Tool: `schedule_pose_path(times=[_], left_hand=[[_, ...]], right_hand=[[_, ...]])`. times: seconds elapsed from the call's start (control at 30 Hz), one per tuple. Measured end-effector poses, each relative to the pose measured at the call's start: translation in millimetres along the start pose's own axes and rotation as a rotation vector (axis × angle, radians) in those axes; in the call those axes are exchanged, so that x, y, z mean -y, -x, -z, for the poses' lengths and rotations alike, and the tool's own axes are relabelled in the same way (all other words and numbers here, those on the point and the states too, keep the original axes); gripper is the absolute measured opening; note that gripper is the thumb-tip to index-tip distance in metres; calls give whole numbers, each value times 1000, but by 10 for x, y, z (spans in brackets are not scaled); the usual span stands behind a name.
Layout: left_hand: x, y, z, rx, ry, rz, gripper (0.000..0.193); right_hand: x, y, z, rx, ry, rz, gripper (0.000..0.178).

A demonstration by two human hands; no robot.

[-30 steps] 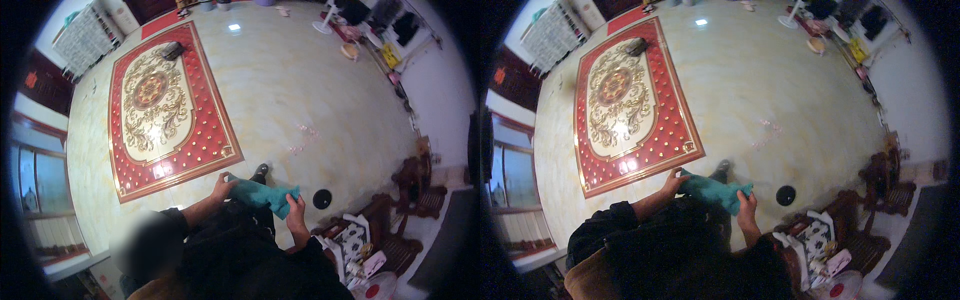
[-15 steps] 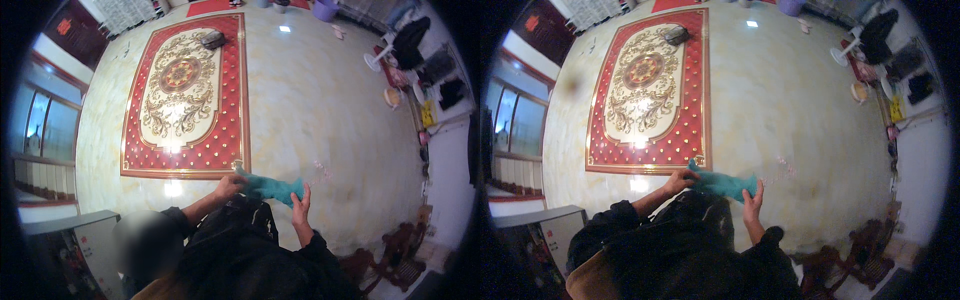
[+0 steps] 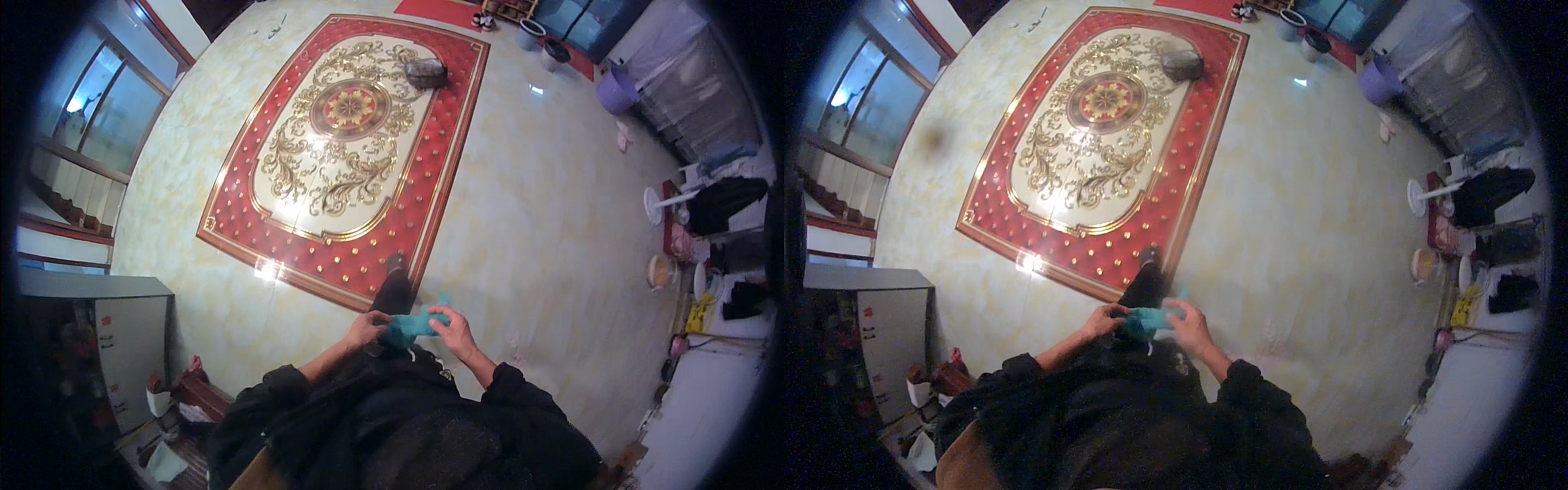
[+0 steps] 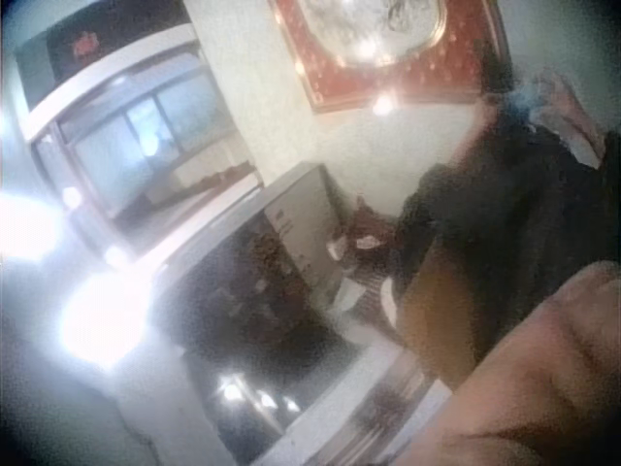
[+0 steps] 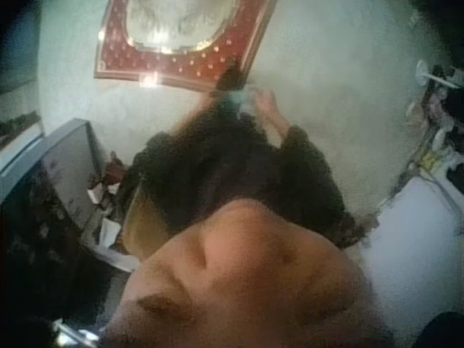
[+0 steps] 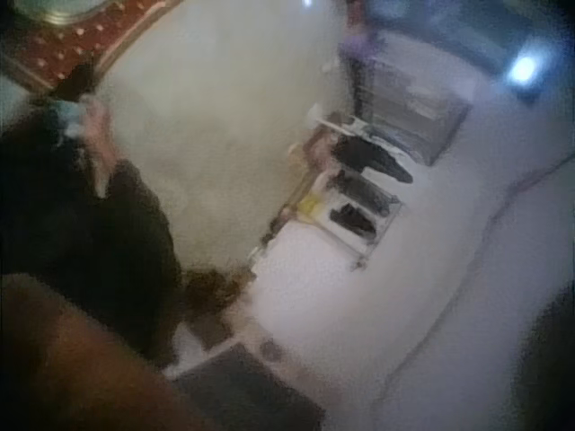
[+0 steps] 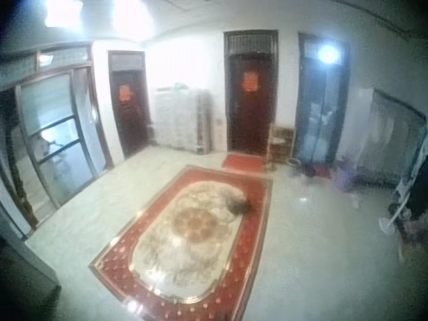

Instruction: The person wipes a wooden chair and a table fan with a cloth, moving items like a bag and a bowl to access surfaces. They then wipe the wooden sofa, moving clothes and a pillow to clean underneath.

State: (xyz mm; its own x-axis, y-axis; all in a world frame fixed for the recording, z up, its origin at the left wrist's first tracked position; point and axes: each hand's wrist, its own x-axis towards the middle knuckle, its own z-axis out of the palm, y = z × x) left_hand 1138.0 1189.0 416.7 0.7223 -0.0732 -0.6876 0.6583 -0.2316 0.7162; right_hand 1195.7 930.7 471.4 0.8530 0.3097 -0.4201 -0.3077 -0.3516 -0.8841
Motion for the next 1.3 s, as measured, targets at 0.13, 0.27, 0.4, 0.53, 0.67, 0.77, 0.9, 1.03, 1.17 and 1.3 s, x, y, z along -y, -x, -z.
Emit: schedule_pose_path(times=[0.13, 0.27, 0.4, 0.53, 0.67, 0.77, 0.9, 1.03, 1.17, 1.3], left_hand=[[-625, -541, 237, -94, -10, -209, 41], [-1205, -758, 768, -237, 96, -156, 44], [-952, -1124, 1176, -409, 203, -246, 45], [-1212, -1151, 1260, -484, 208, -162, 42], [-1447, -1164, 1115, -546, 228, -115, 39], [-1609, -1243, 1050, -518, 433, -9, 36], [-1769, -1452, 954, -646, 220, -93, 33], [-2027, -1879, 850, -638, 192, -103, 34], [-2392, -2265, 753, -611, 143, -232, 44], [-2992, -2407, 640, -609, -97, -243, 55]], right_hand=[[306, -514, 250, 91, 109, -95, 35], [689, -1240, 393, 85, 288, 14, 41], [1026, -1904, 465, 42, 248, 210, 41], [1193, -2228, 615, 69, 265, 177, 39], [1037, -2463, 791, 96, 311, 185, 38], [1006, -2643, 938, 169, 300, 125, 39], [1117, -2925, 1185, 249, 345, 109, 40], [1380, -3329, 1566, 221, 348, 170, 45], [1454, -3702, 2048, 111, 368, 272, 46], [1363, -3956, 2487, 79, 395, 273, 52]])
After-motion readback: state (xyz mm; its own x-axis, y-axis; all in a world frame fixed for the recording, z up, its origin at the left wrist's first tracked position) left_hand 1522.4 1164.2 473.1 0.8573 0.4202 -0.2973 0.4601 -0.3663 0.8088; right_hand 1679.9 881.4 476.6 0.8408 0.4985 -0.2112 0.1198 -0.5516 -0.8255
